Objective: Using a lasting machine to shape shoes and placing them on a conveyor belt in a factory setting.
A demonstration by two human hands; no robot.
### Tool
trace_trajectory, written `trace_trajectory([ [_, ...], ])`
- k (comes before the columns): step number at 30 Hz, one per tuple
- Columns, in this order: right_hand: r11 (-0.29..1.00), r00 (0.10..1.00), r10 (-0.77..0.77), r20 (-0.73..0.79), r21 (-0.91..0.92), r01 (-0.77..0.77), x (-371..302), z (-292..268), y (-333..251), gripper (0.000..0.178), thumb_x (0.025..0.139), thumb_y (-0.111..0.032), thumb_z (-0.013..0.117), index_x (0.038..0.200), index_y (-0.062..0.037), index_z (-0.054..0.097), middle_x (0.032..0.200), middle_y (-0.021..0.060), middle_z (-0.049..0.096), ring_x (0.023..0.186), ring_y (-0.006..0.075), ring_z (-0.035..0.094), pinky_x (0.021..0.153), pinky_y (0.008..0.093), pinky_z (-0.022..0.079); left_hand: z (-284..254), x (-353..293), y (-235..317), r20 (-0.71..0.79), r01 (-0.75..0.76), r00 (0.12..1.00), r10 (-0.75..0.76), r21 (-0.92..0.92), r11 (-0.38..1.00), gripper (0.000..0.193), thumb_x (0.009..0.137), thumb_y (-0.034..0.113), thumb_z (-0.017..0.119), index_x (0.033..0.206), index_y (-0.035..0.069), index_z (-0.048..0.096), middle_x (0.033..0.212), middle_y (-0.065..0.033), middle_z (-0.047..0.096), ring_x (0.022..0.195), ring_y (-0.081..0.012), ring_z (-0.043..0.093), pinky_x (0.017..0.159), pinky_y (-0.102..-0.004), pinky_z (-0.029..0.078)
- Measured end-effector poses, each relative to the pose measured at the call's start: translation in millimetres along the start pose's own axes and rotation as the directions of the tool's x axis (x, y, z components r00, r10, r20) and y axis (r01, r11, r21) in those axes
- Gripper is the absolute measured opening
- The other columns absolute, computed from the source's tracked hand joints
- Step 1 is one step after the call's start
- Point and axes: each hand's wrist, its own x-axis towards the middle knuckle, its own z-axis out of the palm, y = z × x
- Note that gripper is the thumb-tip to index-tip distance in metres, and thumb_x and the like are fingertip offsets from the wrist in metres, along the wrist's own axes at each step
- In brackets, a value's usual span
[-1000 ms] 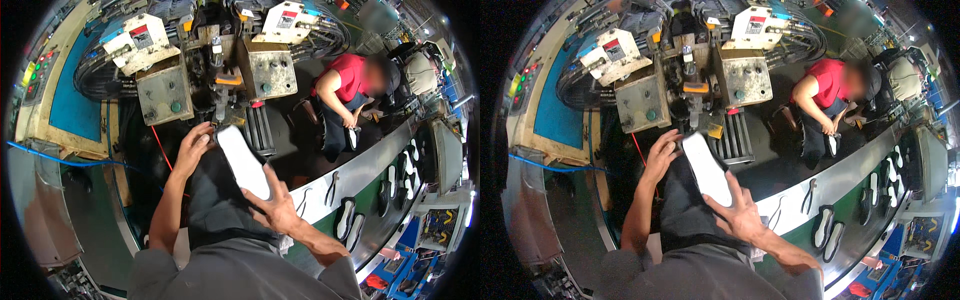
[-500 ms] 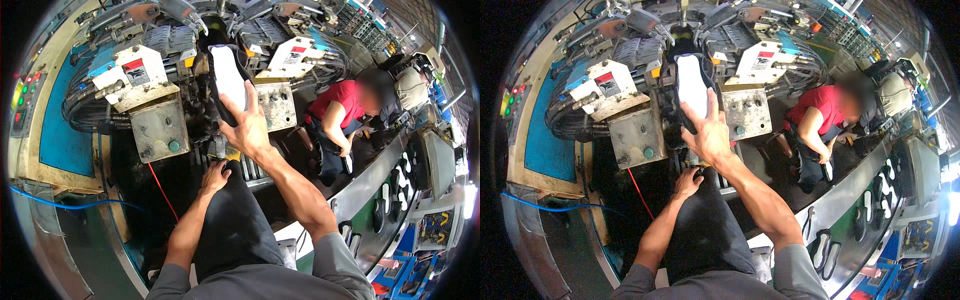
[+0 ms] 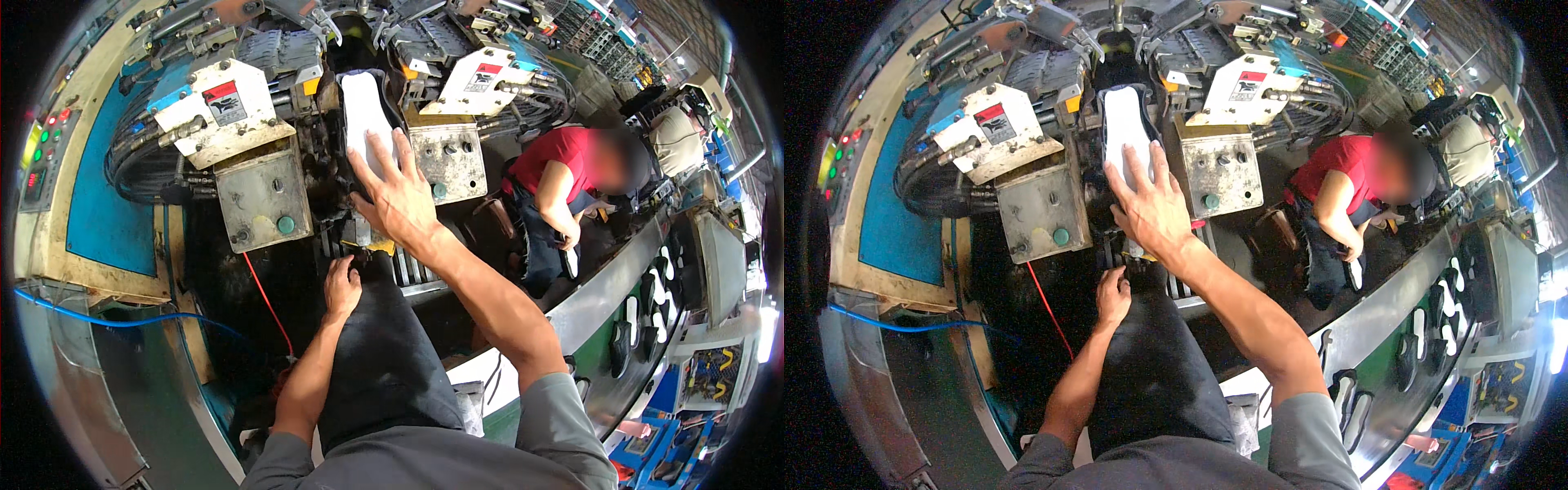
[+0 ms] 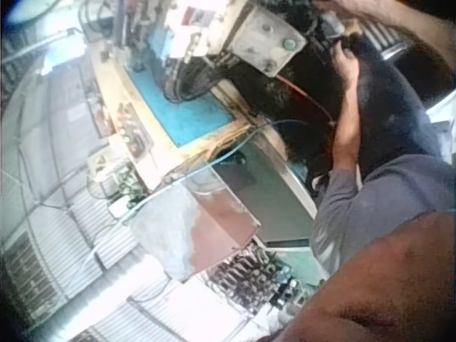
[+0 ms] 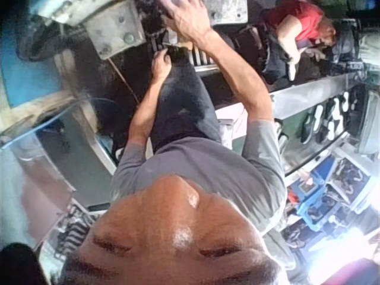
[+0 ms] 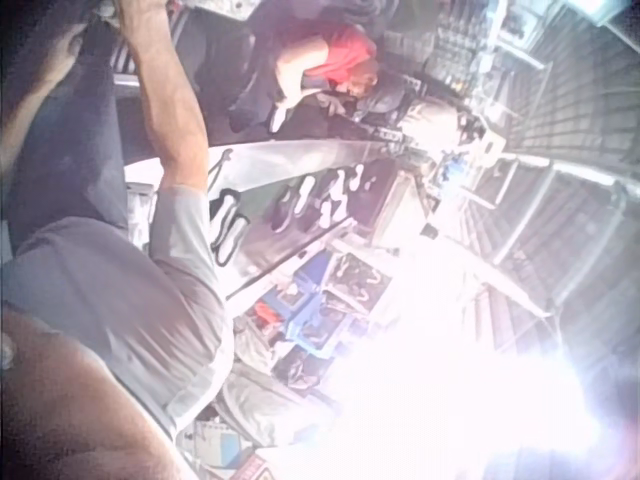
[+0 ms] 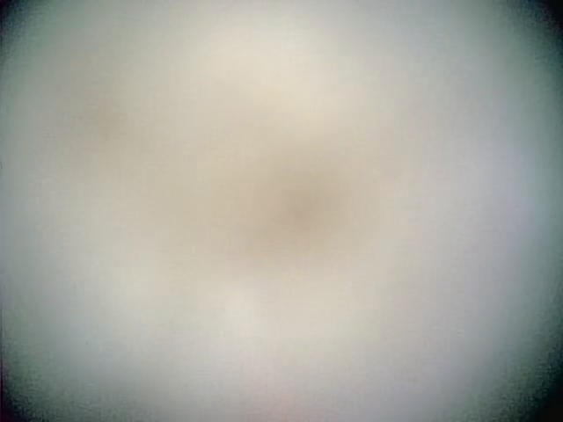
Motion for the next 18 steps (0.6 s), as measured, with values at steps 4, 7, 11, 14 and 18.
trace_trajectory([
  [4,0.999,0.999,0.029,0.034,-0.026,-0.028,3,-2,-5,0.076,0.091,-0.035,0.085,0.16,-0.0215,0.055,0.169,0.0175,0.041,0.15,0.06,0.037,0.115,0.0601,0.055,-1,1,-5,-0.092,-0.034,0.995,0.032,-0.029,0.999,0.04,0.093,-0.006,0.068,0.132,0.001,0.071,0.116,-0.0187,0.073,0.107,-0.0344,0.074,0.095,-0.0429,0.06],
  [7,0.999,0.999,0.018,0.028,-0.05,-0.017,22,3,5,0.077,0.093,-0.034,0.083,0.162,-0.022,0.051,0.168,0.0179,0.042,0.15,0.0622,0.035,0.108,0.0595,0.061,0,4,-9,-0.062,-0.02,0.998,0.017,-0.048,0.999,0.04,0.094,-0.01,0.066,0.132,0.0,0.07,0.118,-0.0183,0.073,0.108,-0.0326,0.075,0.093,-0.0413,0.061],
  [11,0.999,0.998,0.042,0.047,0.001,-0.042,73,9,17,0.076,0.092,-0.032,0.084,0.16,-0.0192,0.052,0.165,0.0187,0.044,0.149,0.0632,0.037,0.102,0.0624,0.063,0,8,-18,-0.059,-0.029,0.998,0.025,-0.074,0.997,0.04,0.094,-0.011,0.065,0.133,-0.002,0.069,0.12,-0.0188,0.073,0.108,-0.0321,0.075,0.093,-0.0409,0.061],
  [14,0.999,0.999,0.029,-0.025,0.02,-0.028,103,20,34,0.076,0.088,-0.029,0.087,0.156,-0.0164,0.056,0.157,0.0185,0.05,0.145,0.0641,0.043,0.097,0.0615,0.066,1,11,-15,-0.034,-0.027,0.999,0.024,-0.104,0.994,0.04,0.095,-0.011,0.065,0.134,-0.002,0.069,0.119,-0.0188,0.073,0.108,-0.0318,0.075,0.092,-0.0401,0.062],
  [18,0.999,0.997,0.047,0.056,0.006,-0.047,146,24,53,0.074,0.095,-0.034,0.082,0.161,-0.0194,0.052,0.157,0.0193,0.054,0.142,0.0614,0.048,0.108,0.0601,0.06,0,16,-10,-0.015,-0.053,0.999,0.052,-0.105,0.993,0.041,0.095,-0.012,0.064,0.135,-0.002,0.068,0.119,-0.0191,0.074,0.107,-0.0309,0.076,0.092,-0.0391,0.062],
])
